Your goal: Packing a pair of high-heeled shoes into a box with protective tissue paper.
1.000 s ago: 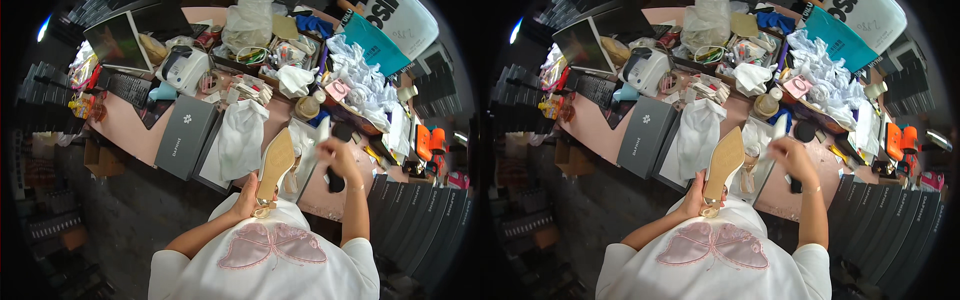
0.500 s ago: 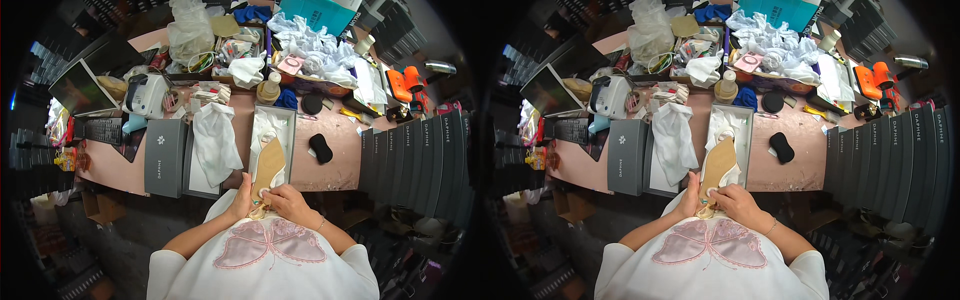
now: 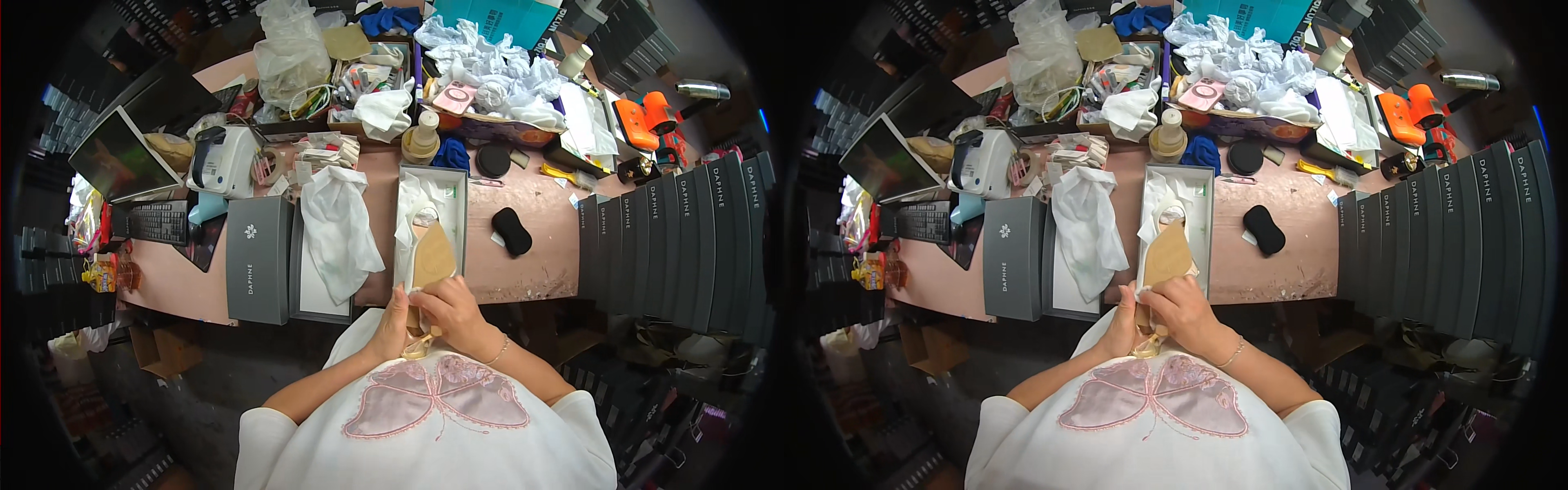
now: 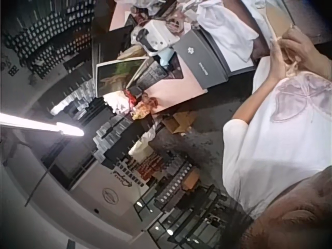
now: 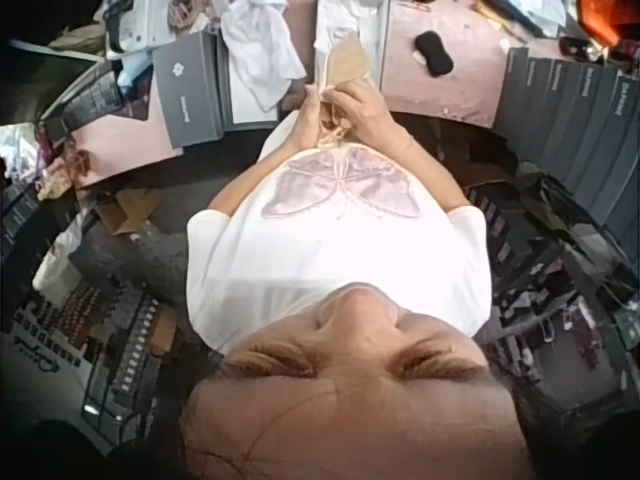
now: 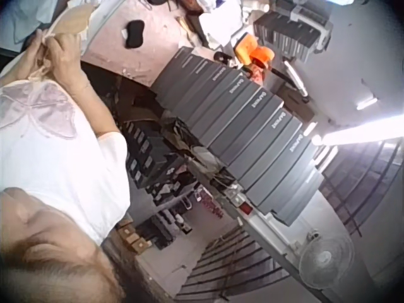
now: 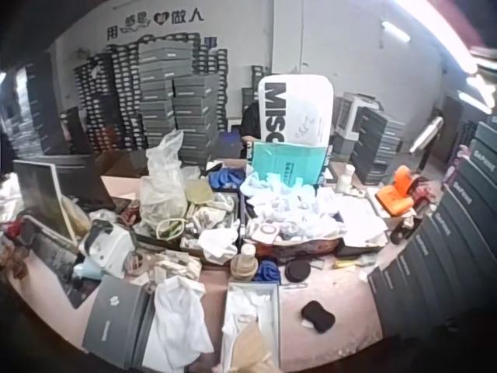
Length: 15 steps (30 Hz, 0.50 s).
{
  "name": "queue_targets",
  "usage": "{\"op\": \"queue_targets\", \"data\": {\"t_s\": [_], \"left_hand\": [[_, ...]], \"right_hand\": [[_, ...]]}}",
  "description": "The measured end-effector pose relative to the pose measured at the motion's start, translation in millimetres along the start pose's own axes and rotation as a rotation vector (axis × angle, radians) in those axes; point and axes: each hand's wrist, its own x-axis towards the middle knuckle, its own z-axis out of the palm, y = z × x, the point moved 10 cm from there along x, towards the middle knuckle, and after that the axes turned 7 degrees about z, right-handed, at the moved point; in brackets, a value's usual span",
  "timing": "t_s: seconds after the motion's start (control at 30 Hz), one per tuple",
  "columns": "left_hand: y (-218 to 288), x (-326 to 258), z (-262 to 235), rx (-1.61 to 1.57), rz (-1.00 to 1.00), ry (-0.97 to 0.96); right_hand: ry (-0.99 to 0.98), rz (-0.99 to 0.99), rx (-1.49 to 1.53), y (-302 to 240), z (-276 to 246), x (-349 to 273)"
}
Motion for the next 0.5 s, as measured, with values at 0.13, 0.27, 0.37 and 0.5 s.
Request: {"op": "queue_targets", "data": {"t_s": [0.13, 0.27, 0.37, 0.5], "left_hand": [[2.5, -1.6, -11.6, 0.008, 0.027, 0.089], [3.0, -3.5, -5.3, -0.036, 0.03, 0.032], [12.7, -7.1, -7.1, -0.007, 0.064, 0.112], [10.3, -2.1, -12.6, 0.012, 0.062, 0.083]], "right_hand": [[-0.13, -0.018, 0.148, 1.3, 9.6, -27.6], [-0.006, -0.013, 0.043, 1.5, -3.9, -3.3], [-0.091, 0.013, 0.126, 6.1, 8.4, -15.5], [-0.076, -0.036, 0.109, 1.2, 2.6, -14.6]]}}
